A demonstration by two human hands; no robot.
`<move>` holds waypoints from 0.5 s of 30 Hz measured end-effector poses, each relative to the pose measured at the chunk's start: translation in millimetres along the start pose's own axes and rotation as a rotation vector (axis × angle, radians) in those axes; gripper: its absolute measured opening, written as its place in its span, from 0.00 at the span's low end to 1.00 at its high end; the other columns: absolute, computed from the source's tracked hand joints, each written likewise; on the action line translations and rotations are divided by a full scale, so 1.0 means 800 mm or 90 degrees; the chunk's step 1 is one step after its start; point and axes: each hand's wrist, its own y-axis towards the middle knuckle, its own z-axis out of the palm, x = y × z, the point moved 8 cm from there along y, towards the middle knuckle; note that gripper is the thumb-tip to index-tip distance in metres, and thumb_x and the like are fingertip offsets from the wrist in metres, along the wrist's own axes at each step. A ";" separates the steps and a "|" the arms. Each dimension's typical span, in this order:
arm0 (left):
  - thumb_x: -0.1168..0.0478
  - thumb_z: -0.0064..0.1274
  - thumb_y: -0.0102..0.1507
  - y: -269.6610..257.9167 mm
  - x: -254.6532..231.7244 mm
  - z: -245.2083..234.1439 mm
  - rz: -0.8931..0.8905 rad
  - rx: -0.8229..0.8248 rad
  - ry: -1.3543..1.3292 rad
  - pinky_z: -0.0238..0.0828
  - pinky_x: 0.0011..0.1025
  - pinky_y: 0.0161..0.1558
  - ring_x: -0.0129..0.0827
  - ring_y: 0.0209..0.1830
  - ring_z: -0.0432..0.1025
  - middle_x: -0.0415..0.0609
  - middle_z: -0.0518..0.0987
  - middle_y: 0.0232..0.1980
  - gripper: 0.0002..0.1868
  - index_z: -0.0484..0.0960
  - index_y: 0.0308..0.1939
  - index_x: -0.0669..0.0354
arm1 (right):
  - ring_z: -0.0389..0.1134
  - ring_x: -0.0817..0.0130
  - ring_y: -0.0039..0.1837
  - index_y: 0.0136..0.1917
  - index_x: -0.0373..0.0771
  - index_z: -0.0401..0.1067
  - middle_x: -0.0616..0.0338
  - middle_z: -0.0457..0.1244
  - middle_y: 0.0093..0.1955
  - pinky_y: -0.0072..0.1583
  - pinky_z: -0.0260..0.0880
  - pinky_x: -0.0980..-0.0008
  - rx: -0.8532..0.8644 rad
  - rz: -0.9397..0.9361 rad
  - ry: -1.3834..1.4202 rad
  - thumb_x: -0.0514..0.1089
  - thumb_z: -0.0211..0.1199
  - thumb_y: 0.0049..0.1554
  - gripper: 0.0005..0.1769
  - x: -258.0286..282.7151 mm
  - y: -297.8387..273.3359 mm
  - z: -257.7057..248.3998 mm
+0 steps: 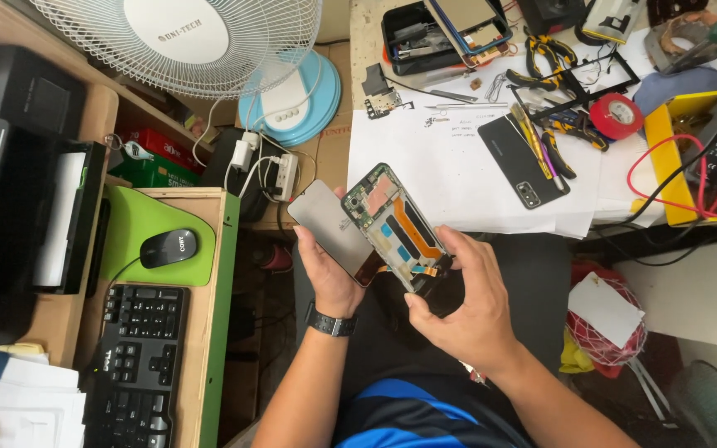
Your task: The person removes the back cover of a smartphone and detaches the battery. They then use a small tool to carefully pry and disconnect internal ribbon cables and components within the device's chassis.
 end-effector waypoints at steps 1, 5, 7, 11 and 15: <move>0.26 0.46 0.74 0.000 0.001 -0.002 -0.005 -0.017 -0.005 0.75 0.51 0.76 0.52 0.75 0.77 0.61 0.81 0.77 0.46 0.78 0.79 0.60 | 0.70 0.53 0.74 0.85 0.33 0.64 0.49 0.66 0.80 0.66 0.80 0.59 -0.003 -0.001 0.001 0.41 0.82 0.50 0.54 0.001 0.001 -0.002; 0.26 0.49 0.73 0.002 0.005 -0.016 -0.009 -0.047 -0.021 0.78 0.41 0.66 0.38 0.58 0.80 0.47 0.84 0.56 0.50 0.75 0.83 0.66 | 0.71 0.53 0.74 0.85 0.31 0.64 0.50 0.67 0.82 0.67 0.81 0.59 -0.018 -0.016 -0.003 0.41 0.82 0.51 0.54 0.000 0.003 -0.006; 0.26 0.50 0.72 0.002 0.009 -0.018 -0.037 -0.040 -0.055 0.80 0.39 0.57 0.38 0.52 0.79 0.49 0.82 0.55 0.50 0.73 0.83 0.63 | 0.71 0.53 0.74 0.85 0.31 0.64 0.50 0.67 0.81 0.67 0.81 0.60 -0.023 -0.012 -0.003 0.41 0.82 0.50 0.54 0.000 0.004 -0.010; 0.27 0.52 0.72 0.002 0.016 -0.019 -0.076 -0.014 -0.102 0.83 0.43 0.49 0.43 0.48 0.78 0.55 0.81 0.55 0.47 0.72 0.79 0.61 | 0.72 0.56 0.74 0.85 0.33 0.64 0.50 0.68 0.81 0.68 0.80 0.61 -0.030 0.014 0.001 0.40 0.82 0.49 0.54 0.003 0.008 -0.016; 0.26 0.52 0.72 0.003 0.022 -0.019 -0.096 -0.015 -0.108 0.83 0.46 0.49 0.47 0.48 0.81 0.57 0.83 0.56 0.47 0.74 0.78 0.61 | 0.73 0.56 0.74 0.85 0.33 0.63 0.49 0.69 0.81 0.68 0.80 0.61 -0.045 0.010 0.000 0.40 0.82 0.50 0.54 0.000 0.014 -0.023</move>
